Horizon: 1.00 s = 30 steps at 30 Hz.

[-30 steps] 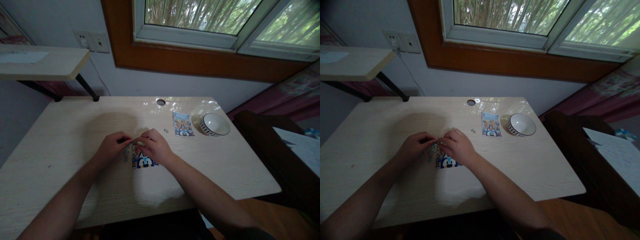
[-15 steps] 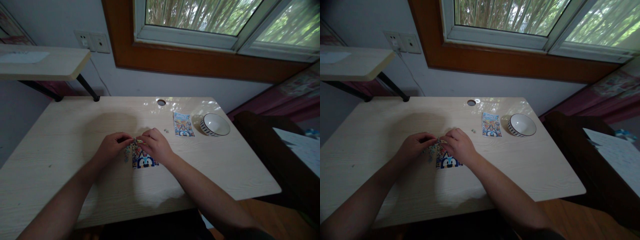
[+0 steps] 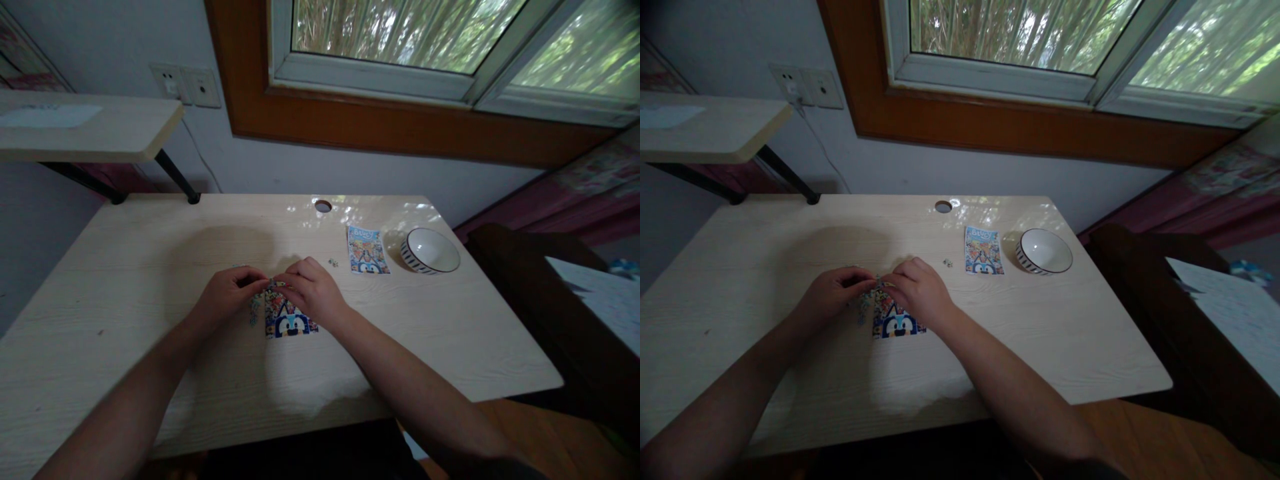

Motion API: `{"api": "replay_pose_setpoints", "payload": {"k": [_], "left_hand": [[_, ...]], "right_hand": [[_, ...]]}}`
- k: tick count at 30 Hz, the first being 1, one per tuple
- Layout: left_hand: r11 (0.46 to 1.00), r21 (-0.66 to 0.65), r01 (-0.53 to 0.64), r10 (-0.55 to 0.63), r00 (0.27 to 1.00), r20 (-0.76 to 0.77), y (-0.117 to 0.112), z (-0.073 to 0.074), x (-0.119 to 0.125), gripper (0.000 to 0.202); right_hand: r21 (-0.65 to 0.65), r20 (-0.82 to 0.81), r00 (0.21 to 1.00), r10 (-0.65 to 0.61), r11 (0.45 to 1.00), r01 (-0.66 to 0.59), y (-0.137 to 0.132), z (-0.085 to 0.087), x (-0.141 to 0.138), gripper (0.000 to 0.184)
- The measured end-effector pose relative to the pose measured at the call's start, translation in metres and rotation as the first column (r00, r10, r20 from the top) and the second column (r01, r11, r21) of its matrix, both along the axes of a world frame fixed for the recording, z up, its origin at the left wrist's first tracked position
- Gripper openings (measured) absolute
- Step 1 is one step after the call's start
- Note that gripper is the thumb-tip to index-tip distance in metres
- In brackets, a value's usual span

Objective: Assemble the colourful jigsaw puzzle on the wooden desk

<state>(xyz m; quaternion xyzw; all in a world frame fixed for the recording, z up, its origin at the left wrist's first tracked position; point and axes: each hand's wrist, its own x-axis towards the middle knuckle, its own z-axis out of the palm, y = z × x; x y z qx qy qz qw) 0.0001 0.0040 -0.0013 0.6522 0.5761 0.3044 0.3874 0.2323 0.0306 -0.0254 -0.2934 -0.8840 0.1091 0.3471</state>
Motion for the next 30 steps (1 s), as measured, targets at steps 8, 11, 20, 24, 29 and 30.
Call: {"api": "replay_pose_setpoints", "payload": {"k": [8, 11, 20, 24, 29, 30], "left_hand": [[0.999, 0.040, 0.002, -0.002, 1.000, -0.009, 0.000, -0.003, -0.002, 0.024], [0.997, 0.068, 0.026, -0.025, 1.000, -0.014, 0.000, -0.006, -0.002, 0.024], [0.983, 0.155, 0.100, -0.093, 0.994, -0.056, 0.000, -0.012, -0.004, 0.024], [0.963, 0.243, 0.120, -0.092, 0.988, -0.124, -0.001, -0.013, -0.004, 0.020], [0.921, 0.351, 0.169, -0.101, 0.974, -0.204, 0.000, -0.013, -0.003, 0.020], [0.910, 0.375, 0.178, -0.096, 0.969, -0.228, 0.000, -0.013, -0.003, 0.021]], "right_hand": [[0.007, -0.004, 1.000, -0.017, 1.000, 0.017, 0.002, 0.002, 0.002, 0.021], [0.018, -0.014, 1.000, -0.020, 1.000, 0.021, 0.003, 0.002, 0.002, 0.022], [0.015, -0.025, 0.999, -0.025, 1.000, 0.025, 0.004, 0.001, 0.002, 0.021], [0.033, -0.042, 0.999, -0.014, 0.999, 0.015, 0.004, 0.001, 0.002, 0.021], [0.005, -0.031, 0.999, -0.020, 1.000, 0.020, 0.004, -0.001, 0.002, 0.020], [0.003, -0.032, 0.999, -0.025, 1.000, 0.025, 0.005, -0.001, 0.003, 0.020]]}}
